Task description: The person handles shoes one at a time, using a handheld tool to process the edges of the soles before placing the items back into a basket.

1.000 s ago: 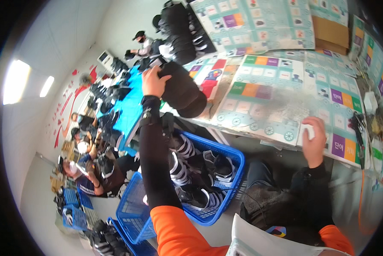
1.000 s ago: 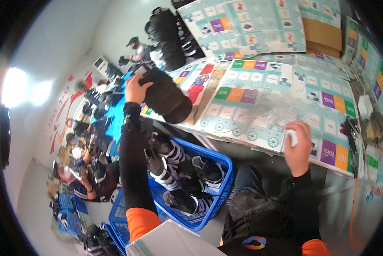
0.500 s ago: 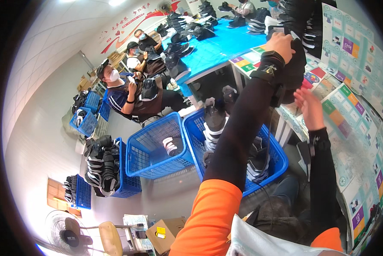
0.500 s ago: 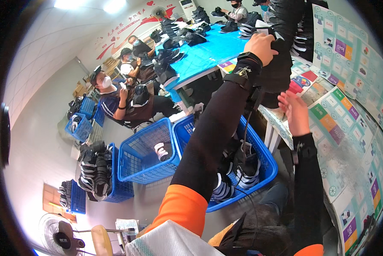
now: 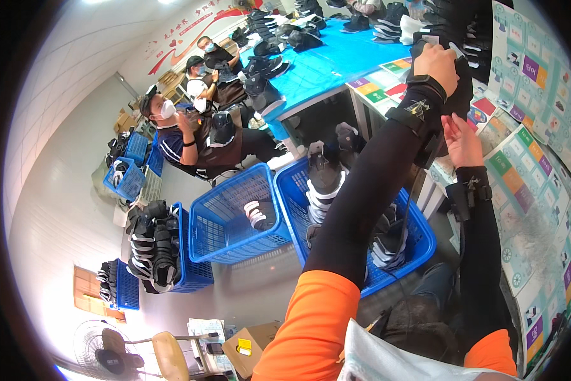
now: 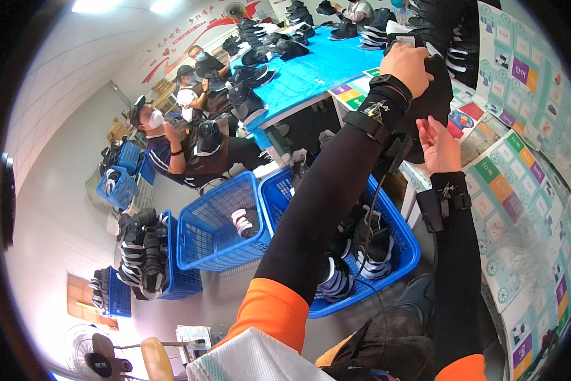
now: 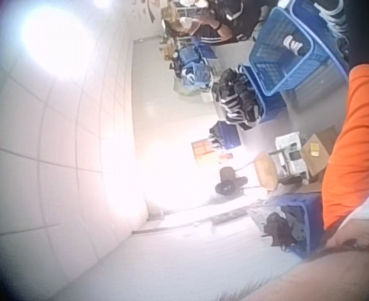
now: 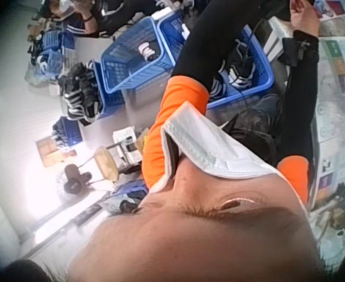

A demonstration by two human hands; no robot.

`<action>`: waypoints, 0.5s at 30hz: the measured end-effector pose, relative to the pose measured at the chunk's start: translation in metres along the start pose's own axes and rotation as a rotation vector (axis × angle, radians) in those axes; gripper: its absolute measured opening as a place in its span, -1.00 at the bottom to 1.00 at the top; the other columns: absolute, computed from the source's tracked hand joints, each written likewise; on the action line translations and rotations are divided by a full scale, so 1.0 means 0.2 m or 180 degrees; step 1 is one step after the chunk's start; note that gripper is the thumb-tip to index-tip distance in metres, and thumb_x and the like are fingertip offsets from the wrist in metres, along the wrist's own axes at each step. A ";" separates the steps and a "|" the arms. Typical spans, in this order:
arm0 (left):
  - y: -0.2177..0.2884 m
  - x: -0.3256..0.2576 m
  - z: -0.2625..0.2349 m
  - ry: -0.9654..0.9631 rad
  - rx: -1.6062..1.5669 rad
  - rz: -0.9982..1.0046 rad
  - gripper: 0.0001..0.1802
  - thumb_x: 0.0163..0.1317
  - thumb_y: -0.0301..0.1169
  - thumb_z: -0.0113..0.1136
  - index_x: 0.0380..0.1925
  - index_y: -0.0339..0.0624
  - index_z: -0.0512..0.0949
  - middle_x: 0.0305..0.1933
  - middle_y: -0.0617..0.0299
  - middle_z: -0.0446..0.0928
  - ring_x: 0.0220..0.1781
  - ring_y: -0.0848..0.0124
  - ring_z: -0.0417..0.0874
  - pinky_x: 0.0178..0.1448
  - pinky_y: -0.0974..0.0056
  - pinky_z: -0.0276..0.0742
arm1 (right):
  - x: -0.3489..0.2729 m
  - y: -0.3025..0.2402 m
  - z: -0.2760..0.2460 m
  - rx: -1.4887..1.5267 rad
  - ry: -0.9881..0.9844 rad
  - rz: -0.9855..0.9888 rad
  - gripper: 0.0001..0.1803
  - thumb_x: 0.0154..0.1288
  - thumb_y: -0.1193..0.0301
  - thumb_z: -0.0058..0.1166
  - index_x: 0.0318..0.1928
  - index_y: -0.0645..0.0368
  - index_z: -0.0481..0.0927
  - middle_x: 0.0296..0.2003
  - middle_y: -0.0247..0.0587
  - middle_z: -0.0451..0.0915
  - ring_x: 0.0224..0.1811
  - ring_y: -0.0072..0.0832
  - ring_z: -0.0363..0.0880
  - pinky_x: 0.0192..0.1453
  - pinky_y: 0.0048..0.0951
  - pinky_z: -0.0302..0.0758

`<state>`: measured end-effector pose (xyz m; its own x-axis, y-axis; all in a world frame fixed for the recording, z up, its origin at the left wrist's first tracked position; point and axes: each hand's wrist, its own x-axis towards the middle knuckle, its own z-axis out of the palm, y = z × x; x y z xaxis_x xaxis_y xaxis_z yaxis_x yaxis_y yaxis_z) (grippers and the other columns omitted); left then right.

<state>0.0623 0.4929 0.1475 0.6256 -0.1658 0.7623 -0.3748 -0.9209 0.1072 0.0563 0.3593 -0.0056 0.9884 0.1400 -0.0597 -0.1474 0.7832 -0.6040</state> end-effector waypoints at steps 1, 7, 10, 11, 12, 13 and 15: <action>-0.01 0.00 0.00 -0.0006 -0.0004 -0.0002 -0.59 0.07 -0.21 0.59 -0.09 -0.08 0.75 -0.03 0.06 0.71 0.19 0.03 0.65 0.23 0.06 0.64 | -0.01 -0.01 0.01 0.0000 0.0007 0.0002 -0.74 0.38 0.46 0.39 -0.03 0.30 0.63 -0.05 -0.05 0.71 -0.04 -0.37 0.75 -0.08 -0.59 0.68; 0.01 -0.01 -0.01 -0.0019 -0.0049 -0.0062 -0.58 0.07 -0.20 0.59 -0.07 -0.06 0.76 -0.02 0.08 0.72 0.19 0.05 0.65 0.23 0.06 0.64 | 0.03 -0.09 -0.03 -0.0454 0.0071 0.0331 -0.78 0.40 0.38 0.42 -0.08 0.21 0.68 -0.29 -0.37 0.64 -0.37 -0.66 0.58 -0.31 -0.69 0.59; 0.01 -0.01 -0.03 0.0046 -0.0117 -0.0075 -0.58 0.05 -0.19 0.61 -0.07 -0.04 0.77 -0.02 0.11 0.72 0.21 0.06 0.64 0.22 0.06 0.65 | 0.04 -0.07 -0.03 -0.0412 -0.0253 0.0179 -0.73 0.44 0.31 0.38 -0.01 0.22 0.73 -0.42 -0.42 0.61 -0.45 -0.66 0.57 -0.39 -0.70 0.57; 0.02 -0.03 -0.02 0.0030 -0.0099 -0.0103 -0.58 0.04 -0.20 0.61 -0.08 -0.02 0.78 -0.02 0.13 0.71 0.22 0.07 0.64 0.21 0.06 0.65 | 0.04 -0.06 -0.03 -0.0414 -0.0254 0.0174 -0.73 0.44 0.31 0.38 -0.01 0.22 0.73 -0.42 -0.42 0.61 -0.45 -0.66 0.57 -0.39 -0.70 0.57; 0.03 -0.03 -0.03 0.0019 -0.0087 -0.0125 -0.58 0.02 -0.21 0.62 -0.08 0.00 0.78 -0.02 0.14 0.71 0.22 0.07 0.63 0.20 0.05 0.65 | 0.04 -0.06 -0.03 -0.0652 -0.0172 0.0041 -0.74 0.46 0.32 0.36 0.01 0.21 0.73 -0.42 -0.42 0.61 -0.45 -0.66 0.58 -0.38 -0.69 0.59; 0.04 -0.03 -0.03 0.0028 -0.0099 -0.0116 -0.58 0.02 -0.21 0.62 -0.08 0.00 0.78 -0.02 0.14 0.71 0.22 0.07 0.63 0.20 0.05 0.65 | 0.04 -0.07 -0.03 -0.0891 -0.0086 -0.0093 -0.75 0.48 0.33 0.34 0.03 0.21 0.73 -0.43 -0.42 0.61 -0.45 -0.66 0.58 -0.37 -0.68 0.60; 0.05 -0.02 -0.04 0.0224 -0.0231 -0.0121 -0.58 -0.01 -0.21 0.64 -0.11 0.02 0.79 -0.01 0.17 0.71 0.22 0.07 0.63 0.19 0.05 0.66 | 0.03 -0.07 -0.03 -0.0891 -0.0110 -0.0179 -0.78 0.47 0.34 0.33 -0.02 0.21 0.73 -0.44 -0.40 0.61 -0.42 -0.61 0.63 -0.34 -0.64 0.63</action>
<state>0.0505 0.4877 0.1497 0.5916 -0.1037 0.7995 -0.4019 -0.8976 0.1810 0.0654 0.3454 -0.0013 0.9921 0.1253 0.0045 -0.0713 0.5932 -0.8019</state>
